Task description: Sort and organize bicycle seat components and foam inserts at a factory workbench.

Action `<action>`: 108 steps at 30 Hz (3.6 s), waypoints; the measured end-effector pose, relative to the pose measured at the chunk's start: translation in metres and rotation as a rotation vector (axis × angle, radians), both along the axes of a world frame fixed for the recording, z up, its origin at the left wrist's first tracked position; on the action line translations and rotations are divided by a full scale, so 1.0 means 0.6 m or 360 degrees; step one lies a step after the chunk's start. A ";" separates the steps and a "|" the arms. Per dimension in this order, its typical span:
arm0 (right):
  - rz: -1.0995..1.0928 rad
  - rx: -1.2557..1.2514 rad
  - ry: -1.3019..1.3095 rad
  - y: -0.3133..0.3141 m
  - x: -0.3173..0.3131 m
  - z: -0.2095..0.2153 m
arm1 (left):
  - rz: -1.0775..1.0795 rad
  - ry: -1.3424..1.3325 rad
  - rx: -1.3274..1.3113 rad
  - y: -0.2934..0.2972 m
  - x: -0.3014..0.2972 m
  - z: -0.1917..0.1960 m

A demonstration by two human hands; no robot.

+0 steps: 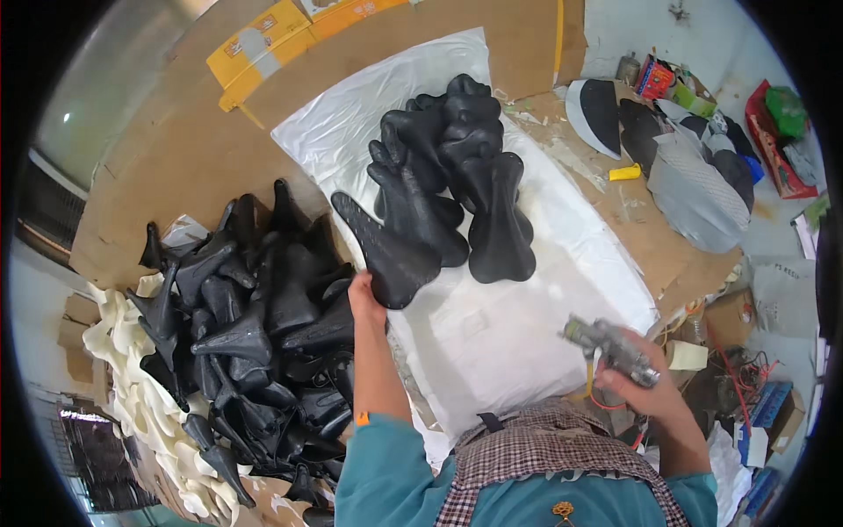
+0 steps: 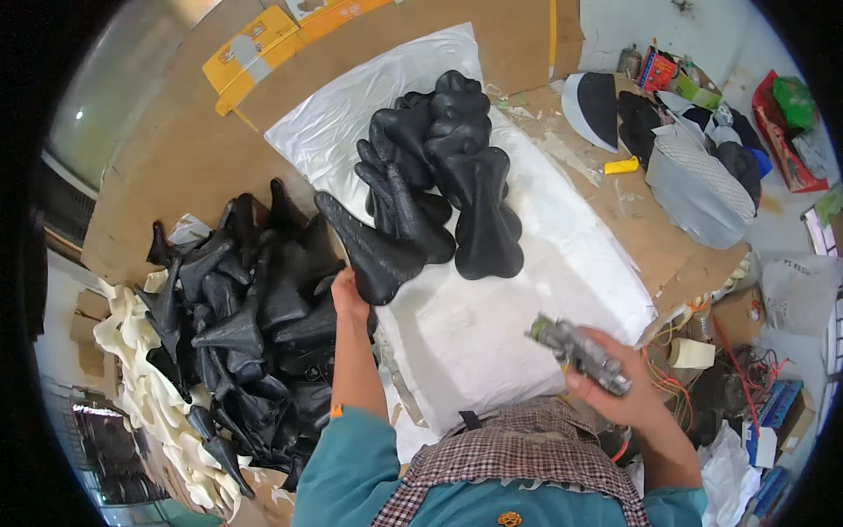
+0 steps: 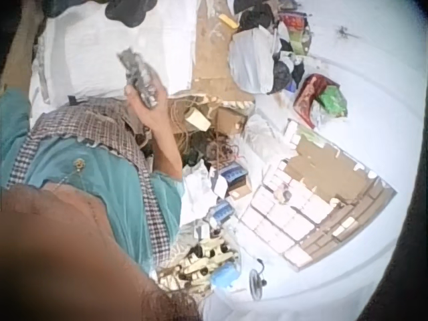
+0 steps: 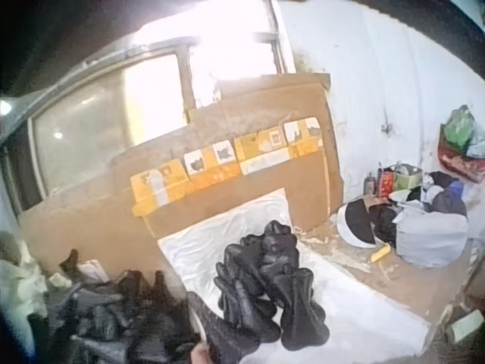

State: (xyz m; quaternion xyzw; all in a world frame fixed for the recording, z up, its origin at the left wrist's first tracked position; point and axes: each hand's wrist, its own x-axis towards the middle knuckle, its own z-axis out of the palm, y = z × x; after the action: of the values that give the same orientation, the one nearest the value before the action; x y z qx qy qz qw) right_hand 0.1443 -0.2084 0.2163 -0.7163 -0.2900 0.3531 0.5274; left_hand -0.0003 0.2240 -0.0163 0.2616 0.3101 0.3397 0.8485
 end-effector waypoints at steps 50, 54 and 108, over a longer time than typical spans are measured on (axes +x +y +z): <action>-0.0241 -0.0057 -0.0025 -0.061 0.006 -0.029 | -0.0457 0.0123 0.0459 -0.171 -0.025 0.055; -0.0369 0.0144 -0.0027 -0.068 0.026 -0.001 | -0.0367 0.0452 0.0281 -0.154 -0.282 0.043; -0.0381 0.0215 0.0236 -0.060 0.114 -0.044 | -0.0466 0.0469 0.0976 -0.074 0.395 0.027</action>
State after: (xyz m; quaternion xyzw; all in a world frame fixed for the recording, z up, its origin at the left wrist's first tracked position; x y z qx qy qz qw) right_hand 0.2130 -0.2442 0.1897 -0.6807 -0.1859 0.3191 0.6327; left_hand 0.2365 0.1796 -0.0001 0.5915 0.2719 0.2506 0.7165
